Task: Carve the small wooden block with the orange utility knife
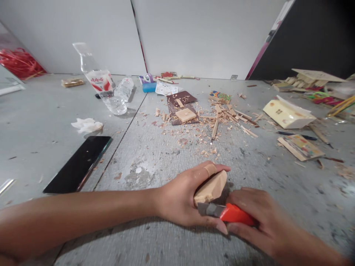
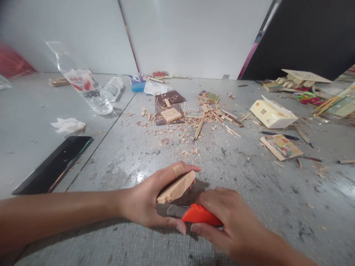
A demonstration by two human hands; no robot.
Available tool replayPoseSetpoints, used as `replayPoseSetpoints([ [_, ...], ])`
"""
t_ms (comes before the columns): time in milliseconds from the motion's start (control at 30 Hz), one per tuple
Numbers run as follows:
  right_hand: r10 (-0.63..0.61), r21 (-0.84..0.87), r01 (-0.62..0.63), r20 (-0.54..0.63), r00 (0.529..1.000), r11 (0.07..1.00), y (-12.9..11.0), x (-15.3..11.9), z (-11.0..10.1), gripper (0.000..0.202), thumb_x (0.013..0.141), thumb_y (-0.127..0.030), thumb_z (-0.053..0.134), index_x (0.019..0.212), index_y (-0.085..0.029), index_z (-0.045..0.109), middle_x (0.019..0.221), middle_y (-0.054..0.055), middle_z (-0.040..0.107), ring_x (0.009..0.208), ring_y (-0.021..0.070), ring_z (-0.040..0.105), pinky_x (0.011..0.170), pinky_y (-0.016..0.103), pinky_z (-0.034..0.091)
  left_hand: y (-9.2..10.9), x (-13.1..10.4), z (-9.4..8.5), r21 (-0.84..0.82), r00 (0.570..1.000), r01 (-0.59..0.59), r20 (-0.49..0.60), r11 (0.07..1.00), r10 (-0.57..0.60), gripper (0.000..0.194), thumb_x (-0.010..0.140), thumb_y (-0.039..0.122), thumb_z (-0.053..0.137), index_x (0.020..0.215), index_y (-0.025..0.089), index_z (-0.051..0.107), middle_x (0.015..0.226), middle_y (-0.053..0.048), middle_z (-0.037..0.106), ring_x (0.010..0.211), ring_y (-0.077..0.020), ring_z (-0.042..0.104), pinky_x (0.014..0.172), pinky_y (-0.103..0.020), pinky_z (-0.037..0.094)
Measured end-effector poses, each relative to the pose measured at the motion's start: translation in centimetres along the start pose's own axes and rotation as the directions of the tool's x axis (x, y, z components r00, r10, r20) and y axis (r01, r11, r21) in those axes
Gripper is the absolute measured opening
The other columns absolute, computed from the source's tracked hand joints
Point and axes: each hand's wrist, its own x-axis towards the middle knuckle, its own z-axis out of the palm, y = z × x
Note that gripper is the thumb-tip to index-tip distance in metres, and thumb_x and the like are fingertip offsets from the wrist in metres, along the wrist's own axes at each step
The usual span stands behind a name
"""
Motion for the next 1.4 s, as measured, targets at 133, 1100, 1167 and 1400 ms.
replayPoseSetpoints([
  [133,0.009,-0.004,-0.009,0.000,1.000,1.000,0.01,-0.03,0.01,0.034,0.106,-0.050,0.056,0.088,-0.021,0.062,0.078,0.002,0.066,0.069,0.0197,0.060,0.066,0.033,0.039,-0.23,0.06,0.10,-0.003,1.000,-0.020,0.000,1.000,0.020,0.098,0.071,0.049,0.096,0.149,0.013,0.049,0.115,-0.013,0.064,0.099,-0.0252,0.064,0.087,-0.037,0.054],
  [1100,-0.080,-0.135,0.064,-0.115,0.990,0.989,0.89,-0.06,0.38,0.041,0.108,-0.054,0.054,0.086,-0.021,0.061,0.075,0.001,0.063,0.068,0.0181,0.056,0.064,0.031,0.032,-0.10,-0.43,0.58,0.132,0.996,-0.082,-0.015,0.988,0.085,0.098,0.083,0.051,0.088,0.160,0.015,0.039,0.124,-0.017,0.065,0.106,-0.0284,0.066,0.094,-0.041,0.058],
  [1167,-0.102,-0.150,0.080,-0.144,0.984,0.985,0.90,-0.03,0.41,0.040,0.108,-0.053,0.055,0.084,-0.021,0.060,0.073,0.001,0.061,0.066,0.0176,0.055,0.063,0.031,0.032,-0.08,-0.51,0.64,0.132,0.996,-0.081,-0.034,0.988,0.086,0.099,0.082,0.052,0.088,0.159,0.014,0.040,0.123,-0.017,0.065,0.106,-0.0282,0.066,0.094,-0.041,0.058],
  [1400,-0.050,-0.100,0.031,-0.188,0.981,0.995,0.69,0.11,0.56,0.040,0.109,-0.051,0.055,0.082,-0.021,0.054,0.071,-0.002,0.057,0.063,0.0154,0.054,0.060,0.028,0.034,0.10,-0.44,0.69,0.117,0.992,-0.024,-0.122,0.993,0.039,0.086,0.084,0.049,0.088,0.151,0.012,0.049,0.116,-0.014,0.066,0.102,-0.0252,0.066,0.091,-0.037,0.056],
])
